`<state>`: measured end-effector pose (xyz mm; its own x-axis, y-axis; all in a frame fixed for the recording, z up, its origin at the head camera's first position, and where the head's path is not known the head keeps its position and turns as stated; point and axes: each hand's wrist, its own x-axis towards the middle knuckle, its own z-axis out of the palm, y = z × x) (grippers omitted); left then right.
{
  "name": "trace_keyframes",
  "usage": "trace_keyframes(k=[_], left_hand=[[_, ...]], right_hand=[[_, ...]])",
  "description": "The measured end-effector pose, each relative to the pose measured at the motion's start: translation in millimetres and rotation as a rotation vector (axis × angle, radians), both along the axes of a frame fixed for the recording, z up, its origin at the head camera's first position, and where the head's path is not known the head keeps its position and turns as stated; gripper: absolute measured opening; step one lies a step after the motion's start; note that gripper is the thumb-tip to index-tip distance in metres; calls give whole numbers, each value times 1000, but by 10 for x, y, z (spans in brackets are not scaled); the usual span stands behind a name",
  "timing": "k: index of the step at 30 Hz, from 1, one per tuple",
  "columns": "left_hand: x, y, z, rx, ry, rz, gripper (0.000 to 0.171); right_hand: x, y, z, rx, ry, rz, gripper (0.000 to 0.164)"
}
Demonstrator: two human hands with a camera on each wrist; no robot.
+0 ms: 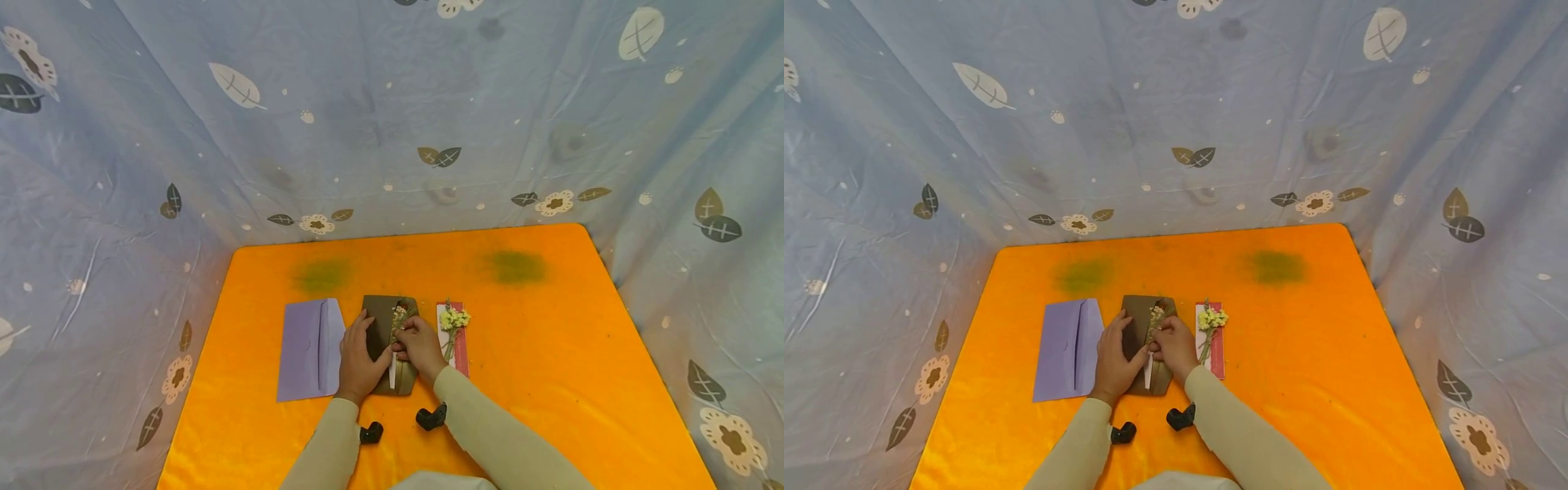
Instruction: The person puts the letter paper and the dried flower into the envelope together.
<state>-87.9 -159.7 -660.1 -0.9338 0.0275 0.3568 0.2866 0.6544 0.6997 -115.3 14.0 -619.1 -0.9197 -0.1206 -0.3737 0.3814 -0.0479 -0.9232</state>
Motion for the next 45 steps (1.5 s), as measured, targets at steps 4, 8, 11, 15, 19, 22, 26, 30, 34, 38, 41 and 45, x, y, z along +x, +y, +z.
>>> trace_keyframes(k=[4, 8, 11, 15, 19, 22, 26, 30, 34, 38, 41, 45], left_hand=[[8, 2, -8, -3, 14, -2, 71], [11, 5, -8, -3, -8, -1, 71], [9, 9, -7, 3, -16, -1, 72], [2, 21, -4, 11, 4, -3, 71], [-8, 26, -11, 4, 28, -1, 70], [-12, 25, -15, 5, 37, 3, 70], [-11, 22, -5, 12, 34, 1, 70], [-9, 17, 10, 17, 26, -3, 71], [-6, 5, 17, 19, 22, -2, 71], [-10, -10, -2, 9, 36, 1, 70], [-19, -11, -25, -6, 48, 6, 70], [-19, 7, -27, -15, 40, 9, 71]], right_hand=[[-12, -16, -8, 22, 5, -5, 23], [-24, -46, 0, 30, 30, -26, 28], [-34, -65, 6, 7, 38, -50, 30], [-43, -66, 7, -71, 28, -77, 32], [-40, -49, 33, -98, 25, -45, 34], [-41, -36, 48, -104, 26, 5, 37], [-58, -24, 46, -118, 33, 66, 41], [-76, -14, 51, -134, 38, 144, 46], [-101, 5, 37, -182, 13, 231, 49], [-105, 33, 22, -259, 2, 331, 51], [-97, 53, 14, -300, 3, 370, 50], [-70, 62, 17, -234, -12, 267, 42]])
